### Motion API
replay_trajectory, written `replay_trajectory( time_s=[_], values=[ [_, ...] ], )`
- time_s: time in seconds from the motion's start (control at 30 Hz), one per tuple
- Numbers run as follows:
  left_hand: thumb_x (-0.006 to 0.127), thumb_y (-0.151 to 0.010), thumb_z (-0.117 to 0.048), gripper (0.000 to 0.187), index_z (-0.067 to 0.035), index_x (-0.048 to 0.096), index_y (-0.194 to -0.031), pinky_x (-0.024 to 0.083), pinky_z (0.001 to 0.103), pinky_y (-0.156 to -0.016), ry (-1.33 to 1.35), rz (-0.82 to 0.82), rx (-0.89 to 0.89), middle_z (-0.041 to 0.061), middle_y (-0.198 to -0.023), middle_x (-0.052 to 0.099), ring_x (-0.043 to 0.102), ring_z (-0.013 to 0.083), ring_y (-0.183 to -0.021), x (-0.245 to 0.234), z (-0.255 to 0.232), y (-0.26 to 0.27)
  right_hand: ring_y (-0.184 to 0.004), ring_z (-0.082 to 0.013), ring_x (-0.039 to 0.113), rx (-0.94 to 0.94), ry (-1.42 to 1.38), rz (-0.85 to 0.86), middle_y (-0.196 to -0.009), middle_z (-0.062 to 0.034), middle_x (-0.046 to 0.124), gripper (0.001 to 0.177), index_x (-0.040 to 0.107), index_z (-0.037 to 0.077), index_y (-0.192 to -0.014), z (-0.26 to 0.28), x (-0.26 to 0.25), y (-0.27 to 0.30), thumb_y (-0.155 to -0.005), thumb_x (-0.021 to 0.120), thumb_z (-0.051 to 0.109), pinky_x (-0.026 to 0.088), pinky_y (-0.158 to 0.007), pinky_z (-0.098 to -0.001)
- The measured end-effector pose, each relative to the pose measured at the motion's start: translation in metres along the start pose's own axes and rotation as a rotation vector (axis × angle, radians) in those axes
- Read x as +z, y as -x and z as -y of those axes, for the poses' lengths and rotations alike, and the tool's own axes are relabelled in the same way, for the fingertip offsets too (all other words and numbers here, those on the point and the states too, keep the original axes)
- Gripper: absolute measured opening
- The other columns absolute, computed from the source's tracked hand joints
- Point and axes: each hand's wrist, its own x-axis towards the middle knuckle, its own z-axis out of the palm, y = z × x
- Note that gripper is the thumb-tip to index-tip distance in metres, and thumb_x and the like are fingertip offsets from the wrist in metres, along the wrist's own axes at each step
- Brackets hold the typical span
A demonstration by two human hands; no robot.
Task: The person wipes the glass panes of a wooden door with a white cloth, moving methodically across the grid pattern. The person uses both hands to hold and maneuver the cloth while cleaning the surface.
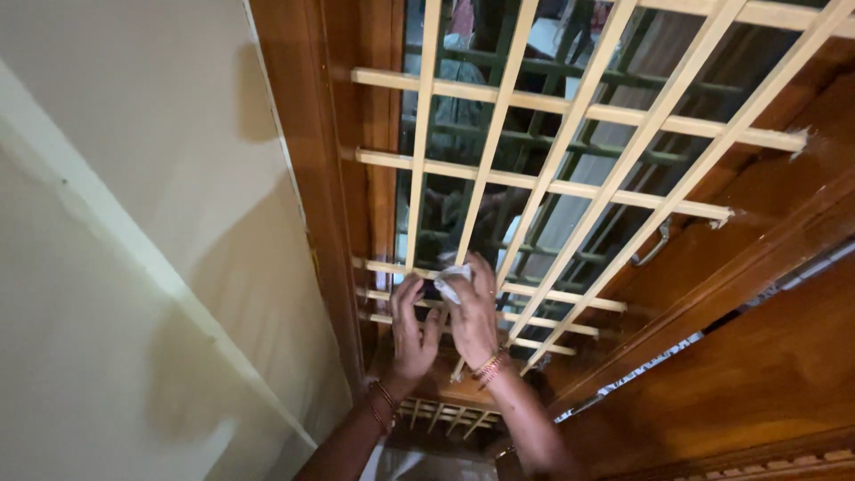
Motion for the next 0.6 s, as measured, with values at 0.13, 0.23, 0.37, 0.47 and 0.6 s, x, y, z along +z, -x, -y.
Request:
replay_trajectory(
  time_s=[0.13,0.23,0.37,0.47,0.6],
  values=[
    [0.065,-0.088,-0.003,0.059,0.001,0.046,-0.144,0.045,0.042,-0.109,0.065,0.149,-0.014,0.023,-0.141,0.052,0.052,0.0352,-0.132,-0.012,-0.016,-0.014,-0.122,-0.0228,0.057,0.469,-0.69,0.039,-0.133,-0.0069,0.051,0.031,0.062,0.0,-0.126,-0.003,-0.008,0.013,-0.096,0.057,0.002,0.051,-0.102,-0.0379],
    [0.065,-0.093,-0.007,0.036,0.001,0.059,-0.127,0.055,0.034,-0.088,0.203,0.194,-0.182,0.015,-0.114,0.066,0.068,0.0233,-0.103,-0.013,-0.03,-0.017,-0.115,-0.0249,0.057,0.768,-1.27,0.054,-0.127,-0.0154,0.059,0.037,0.057,0.0,-0.141,-0.008,-0.01,0.019,-0.106,0.052,0.011,0.047,-0.097,-0.0361],
    [0.065,-0.097,-0.008,0.008,0.0,0.063,-0.097,0.049,0.033,-0.067,0.163,0.132,-0.249,0.01,-0.081,0.063,0.06,0.0189,-0.074,-0.024,-0.045,-0.026,-0.123,-0.0249,0.058,0.803,-1.406,0.061,-0.136,-0.0194,0.054,0.05,0.044,-0.004,-0.147,0.0,-0.014,0.02,-0.105,0.052,0.022,0.048,-0.103,-0.0372],
    [0.064,-0.094,-0.007,0.009,0.0,0.062,-0.089,0.046,0.034,-0.061,0.068,0.105,-0.249,0.011,-0.075,0.06,0.058,0.0205,-0.067,-0.038,-0.054,-0.039,-0.129,-0.0234,0.054,0.705,-1.205,0.098,-0.143,-0.0173,0.049,0.07,0.03,-0.001,-0.154,0.016,-0.019,0.022,-0.096,0.06,0.023,0.046,-0.108,-0.0381],
    [0.068,-0.093,-0.01,0.013,-0.001,0.061,-0.087,0.047,0.041,-0.07,-0.146,0.086,0.016,0.015,-0.083,0.062,0.06,0.0307,-0.078,-0.057,-0.071,-0.058,-0.129,-0.0261,0.053,0.606,-0.968,0.222,-0.149,-0.016,0.042,0.097,0.02,0.003,-0.159,0.033,-0.026,0.02,-0.079,0.074,0.011,0.049,-0.104,-0.0397]
  ],
)
